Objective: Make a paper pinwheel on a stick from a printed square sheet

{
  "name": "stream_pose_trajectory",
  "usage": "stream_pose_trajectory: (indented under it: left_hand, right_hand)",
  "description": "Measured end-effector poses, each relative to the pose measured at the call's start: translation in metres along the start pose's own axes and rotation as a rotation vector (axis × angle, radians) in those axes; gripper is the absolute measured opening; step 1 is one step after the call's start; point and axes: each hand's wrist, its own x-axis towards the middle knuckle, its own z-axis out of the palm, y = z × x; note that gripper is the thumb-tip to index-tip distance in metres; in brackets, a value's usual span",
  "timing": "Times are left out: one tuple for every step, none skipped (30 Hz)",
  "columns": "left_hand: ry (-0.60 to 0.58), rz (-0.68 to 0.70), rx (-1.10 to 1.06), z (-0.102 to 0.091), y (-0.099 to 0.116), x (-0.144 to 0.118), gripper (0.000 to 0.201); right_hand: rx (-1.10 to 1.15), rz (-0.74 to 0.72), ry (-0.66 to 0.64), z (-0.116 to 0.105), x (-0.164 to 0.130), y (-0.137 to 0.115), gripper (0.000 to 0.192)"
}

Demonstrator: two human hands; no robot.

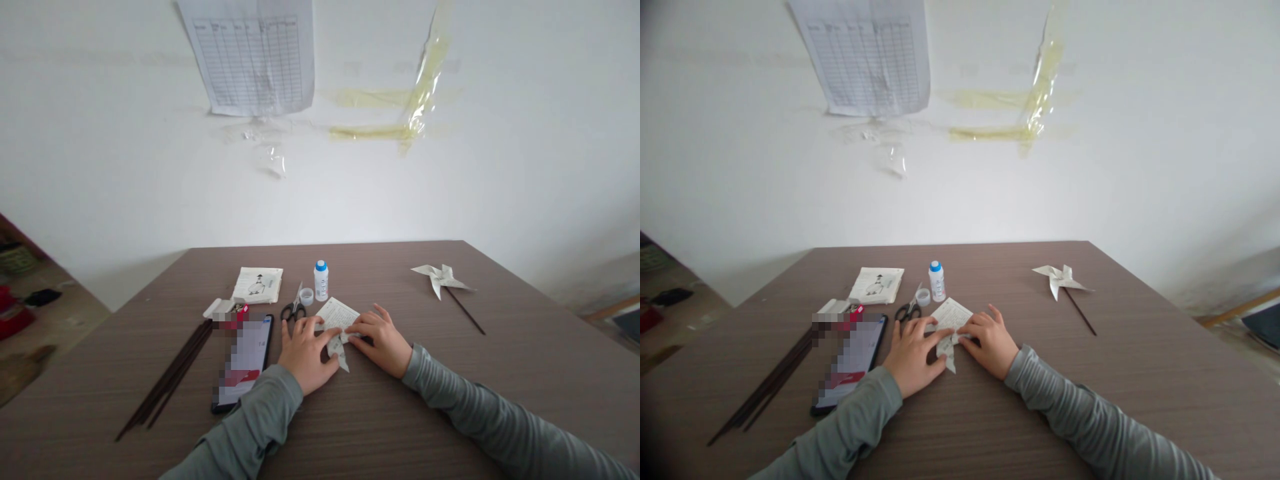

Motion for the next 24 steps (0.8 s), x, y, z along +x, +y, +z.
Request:
stream_pose_trajectory:
  left_hand:
    - [-0.011,-0.006,0.0,-0.0025,0.0014,-0.0003,0.06]
    - [-0.021,-0.011,0.001,-0.0043,0.0026,-0.0005,0.06]
    - [-0.029,-0.013,0.001,-0.0054,0.0033,-0.0005,0.061]
    - [-0.034,-0.013,0.0,-0.0059,0.0036,-0.0005,0.061]
    - [-0.036,-0.011,-0.001,-0.0058,0.0036,-0.0004,0.061]
    - [-0.036,-0.01,-0.002,-0.0053,0.0033,-0.0003,0.061]
    - [-0.033,-0.007,-0.003,-0.0047,0.0029,-0.0003,0.061]
    - [-0.03,-0.005,-0.004,-0.004,0.0024,-0.0003,0.061]
    - [-0.028,-0.004,-0.005,-0.0035,0.0019,-0.0004,0.061]
    - [-0.028,-0.005,-0.005,-0.0031,0.0016,-0.0005,0.061]
    - [-0.031,-0.006,-0.004,-0.0029,0.0014,-0.0007,0.061]
    - [-0.035,-0.006,-0.003,-0.003,0.0013,-0.0009,0.061]
    - [-0.038,-0.006,-0.001,-0.0032,0.0013,-0.0011,0.061]
    - [-0.039,-0.007,0.001,-0.0035,0.0014,-0.0013,0.062]
    - [-0.04,-0.007,0.003,-0.004,0.0016,-0.0014,0.062]
    - [-0.04,-0.007,0.005,-0.0046,0.0019,-0.0014,0.062]
    - [-0.038,-0.007,0.005,-0.0052,0.0023,-0.0014,0.062]
    - [-0.036,-0.008,0.004,-0.0058,0.0027,-0.0013,0.062]
    - [-0.035,-0.008,0.004,-0.0065,0.0032,-0.0013,0.062]
    - [-0.034,-0.007,0.004,-0.0071,0.0037,-0.0012,0.062]
    - [-0.033,-0.008,0.005,-0.0076,0.0041,-0.0012,0.063]
    - [-0.032,-0.01,0.007,-0.008,0.0046,-0.0011,0.062]
    - [-0.03,-0.012,0.009,-0.0083,0.005,-0.0012,0.062]
    - [-0.026,-0.013,0.011,-0.0085,0.0053,-0.0012,0.061]
  right_hand:
    - [0.001,0.0,-0.002,0.0001,-0.0001,0.0002,0.02]
    - [0.001,0.0,-0.004,0.0003,-0.0001,0.0003,0.019]
    - [0.0,-0.001,-0.004,0.0004,-0.0001,0.0004,0.018]
    - [-0.002,-0.002,-0.001,0.0005,-0.0002,0.0004,0.018]
    - [-0.007,-0.002,0.003,0.0006,-0.0002,0.0003,0.017]
    - [-0.013,-0.002,0.006,0.0006,-0.0002,0.0001,0.016]
    - [-0.02,0.0,0.01,0.0006,-0.0003,-0.0001,0.016]
    - [-0.025,0.002,0.012,0.0004,-0.0004,-0.0004,0.016]
    - [-0.027,0.003,0.012,0.0001,-0.0004,-0.0008,0.016]
    - [-0.026,0.003,0.01,-0.0004,-0.0005,-0.0012,0.016]
    - [-0.021,0.001,0.008,-0.0009,-0.0005,-0.0016,0.017]
    - [-0.015,-0.001,0.006,-0.0016,-0.0003,-0.0022,0.018]
    - [-0.008,-0.003,0.005,-0.0022,-0.0001,-0.0029,0.019]
    - [-0.004,-0.005,0.006,-0.0028,0.0002,-0.0037,0.019]
    - [-0.004,-0.006,0.012,-0.0032,0.0007,-0.0045,0.017]
    - [-0.009,-0.005,0.022,-0.0036,0.0011,-0.0053,0.016]
    - [-0.019,-0.003,0.034,-0.0037,0.0016,-0.0061,0.013]
    - [-0.03,0.0,0.046,-0.0038,0.002,-0.0066,0.011]
    - [-0.038,0.001,0.053,-0.0036,0.0022,-0.0068,0.009]
    - [-0.043,0.0,0.055,-0.0034,0.0023,-0.0068,0.009]
    - [-0.042,-0.002,0.051,-0.0032,0.0022,-0.0064,0.009]
    - [-0.038,-0.004,0.043,-0.0029,0.0019,-0.0057,0.01]
    - [-0.033,-0.005,0.036,-0.0027,0.0016,-0.0049,0.012]
    - [-0.029,-0.006,0.029,-0.0025,0.0011,-0.0041,0.014]
